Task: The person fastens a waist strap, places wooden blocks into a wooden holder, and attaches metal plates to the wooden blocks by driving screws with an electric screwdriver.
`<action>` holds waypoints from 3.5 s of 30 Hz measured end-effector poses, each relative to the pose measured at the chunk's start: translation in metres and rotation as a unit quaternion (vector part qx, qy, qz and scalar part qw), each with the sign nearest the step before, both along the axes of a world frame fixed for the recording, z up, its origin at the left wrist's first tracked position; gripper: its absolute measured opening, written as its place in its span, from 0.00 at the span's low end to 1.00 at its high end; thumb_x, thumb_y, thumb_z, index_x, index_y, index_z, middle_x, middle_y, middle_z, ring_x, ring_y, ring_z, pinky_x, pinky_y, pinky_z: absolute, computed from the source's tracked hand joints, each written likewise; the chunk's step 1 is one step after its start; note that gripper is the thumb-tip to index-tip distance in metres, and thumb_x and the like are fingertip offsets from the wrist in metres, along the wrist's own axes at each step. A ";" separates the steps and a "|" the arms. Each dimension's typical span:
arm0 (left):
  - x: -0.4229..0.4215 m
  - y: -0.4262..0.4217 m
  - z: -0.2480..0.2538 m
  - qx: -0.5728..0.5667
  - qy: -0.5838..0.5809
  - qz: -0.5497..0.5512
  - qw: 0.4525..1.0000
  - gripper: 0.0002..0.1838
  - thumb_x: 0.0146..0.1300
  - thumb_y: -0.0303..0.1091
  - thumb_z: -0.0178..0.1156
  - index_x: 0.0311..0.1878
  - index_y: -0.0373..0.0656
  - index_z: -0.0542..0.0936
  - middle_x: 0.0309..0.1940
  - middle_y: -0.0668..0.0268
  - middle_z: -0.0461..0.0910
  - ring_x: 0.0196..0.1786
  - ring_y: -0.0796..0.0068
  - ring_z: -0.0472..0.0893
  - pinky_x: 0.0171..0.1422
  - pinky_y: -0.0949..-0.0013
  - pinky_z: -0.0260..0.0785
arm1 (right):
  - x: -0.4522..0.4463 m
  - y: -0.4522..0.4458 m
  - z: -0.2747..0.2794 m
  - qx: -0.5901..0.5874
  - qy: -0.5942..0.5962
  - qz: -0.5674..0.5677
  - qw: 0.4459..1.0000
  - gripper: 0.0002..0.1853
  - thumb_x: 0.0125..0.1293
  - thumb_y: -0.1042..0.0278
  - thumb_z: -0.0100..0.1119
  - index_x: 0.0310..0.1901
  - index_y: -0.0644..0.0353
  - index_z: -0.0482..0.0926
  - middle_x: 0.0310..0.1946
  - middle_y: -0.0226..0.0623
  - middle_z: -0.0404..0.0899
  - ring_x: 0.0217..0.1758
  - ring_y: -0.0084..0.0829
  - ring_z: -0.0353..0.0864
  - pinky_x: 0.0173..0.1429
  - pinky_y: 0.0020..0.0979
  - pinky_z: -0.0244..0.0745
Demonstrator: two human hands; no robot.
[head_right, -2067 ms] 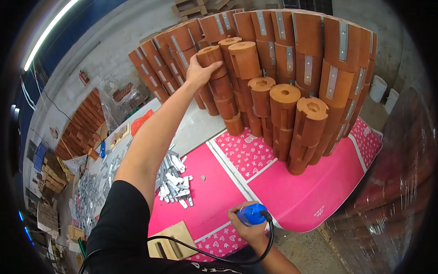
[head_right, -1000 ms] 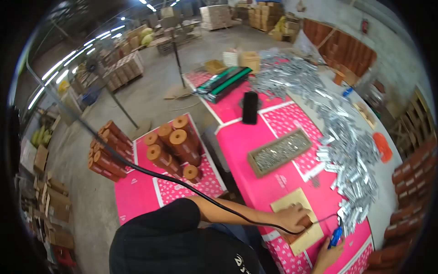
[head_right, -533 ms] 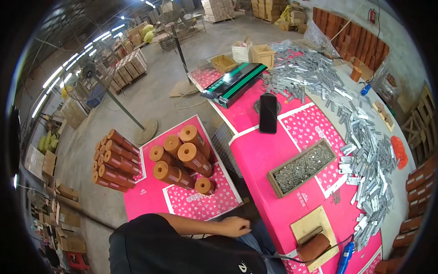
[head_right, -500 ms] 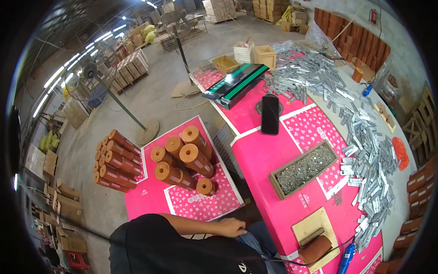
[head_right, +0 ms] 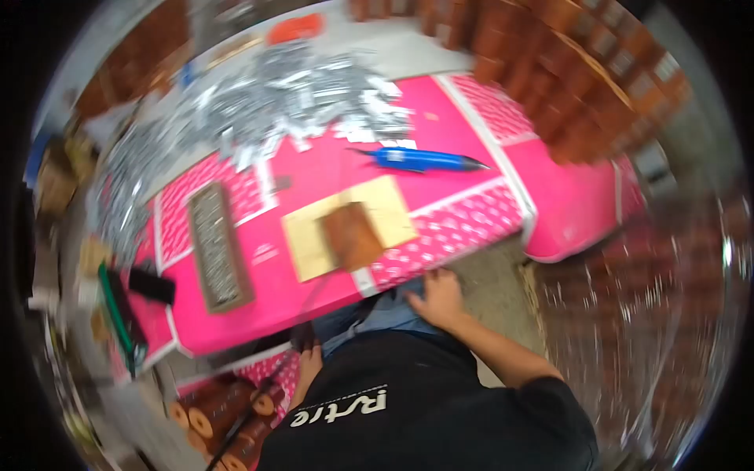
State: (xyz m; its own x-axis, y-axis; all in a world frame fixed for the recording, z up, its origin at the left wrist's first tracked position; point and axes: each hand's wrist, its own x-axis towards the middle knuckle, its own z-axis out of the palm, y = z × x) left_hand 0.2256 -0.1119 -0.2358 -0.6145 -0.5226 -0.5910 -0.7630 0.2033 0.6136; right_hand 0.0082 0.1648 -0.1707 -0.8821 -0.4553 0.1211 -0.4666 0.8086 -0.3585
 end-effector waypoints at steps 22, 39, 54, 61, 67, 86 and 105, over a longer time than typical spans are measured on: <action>0.177 0.208 -0.065 0.145 -0.006 0.158 0.977 0.19 0.56 0.36 0.59 0.51 0.43 0.80 0.41 0.61 0.81 0.42 0.66 0.81 0.31 0.60 0.76 | 0.040 -0.100 0.040 -0.086 -0.163 0.679 0.711 0.20 0.60 0.56 0.61 0.52 0.56 0.79 0.54 0.43 0.78 0.62 0.44 0.71 0.66 0.44 0.62; 0.210 0.229 -0.105 0.283 -0.021 0.099 0.954 0.18 0.55 0.29 0.60 0.51 0.40 0.78 0.41 0.60 0.82 0.49 0.64 0.79 0.46 0.56 0.74 | 0.039 -0.136 -0.020 -0.053 -0.145 0.617 0.772 0.18 0.64 0.51 0.56 0.50 0.50 0.81 0.62 0.47 0.71 0.69 0.50 0.61 0.72 0.56 0.44; 0.241 0.210 -0.145 0.236 0.050 -0.098 0.965 0.18 0.55 0.39 0.63 0.45 0.39 0.82 0.44 0.50 0.83 0.47 0.57 0.82 0.50 0.58 0.72 | 0.049 -0.154 0.032 -0.022 -0.296 0.609 0.736 0.15 0.62 0.56 0.60 0.47 0.52 0.82 0.49 0.42 0.81 0.56 0.45 0.75 0.63 0.42 0.66; 0.257 0.214 -0.085 0.281 -0.006 0.023 0.959 0.17 0.55 0.40 0.61 0.44 0.39 0.82 0.42 0.47 0.82 0.46 0.50 0.81 0.50 0.55 0.72 | 0.022 -0.134 0.008 0.073 -0.305 0.630 0.710 0.11 0.63 0.57 0.59 0.43 0.50 0.83 0.38 0.37 0.82 0.46 0.41 0.81 0.51 0.40 0.75; 0.242 0.217 -0.062 0.224 -0.014 0.027 0.974 0.17 0.55 0.40 0.59 0.43 0.38 0.82 0.40 0.44 0.81 0.45 0.45 0.80 0.49 0.53 0.72 | 0.050 -0.140 0.034 0.105 -0.236 0.711 0.654 0.10 0.63 0.59 0.57 0.43 0.48 0.82 0.40 0.39 0.82 0.46 0.45 0.81 0.49 0.44 0.75; -0.083 0.127 0.088 -0.029 0.230 -0.358 0.905 0.08 0.57 0.31 0.62 0.39 0.44 0.79 0.32 0.58 0.79 0.38 0.53 0.80 0.41 0.55 0.72 | 0.004 0.081 0.050 -0.034 -0.305 0.353 0.884 0.16 0.56 0.75 0.60 0.48 0.56 0.78 0.39 0.39 0.78 0.47 0.44 0.78 0.50 0.40 0.74; -0.050 0.156 0.114 -0.052 0.207 -0.492 0.844 0.10 0.52 0.35 0.62 0.40 0.48 0.80 0.31 0.64 0.76 0.41 0.61 0.78 0.42 0.59 0.72 | 0.009 0.087 0.051 -0.011 -0.454 0.296 0.840 0.12 0.61 0.65 0.63 0.45 0.57 0.82 0.34 0.40 0.77 0.41 0.39 0.78 0.46 0.35 0.73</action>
State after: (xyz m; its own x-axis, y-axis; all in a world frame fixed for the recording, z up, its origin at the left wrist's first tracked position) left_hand 0.1754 0.0445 -0.1220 -0.9242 0.3244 -0.2016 0.0816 0.6834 0.7254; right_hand 0.0176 0.2522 -0.1193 -0.2339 -0.8538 -0.4652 -0.3103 0.5190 -0.7965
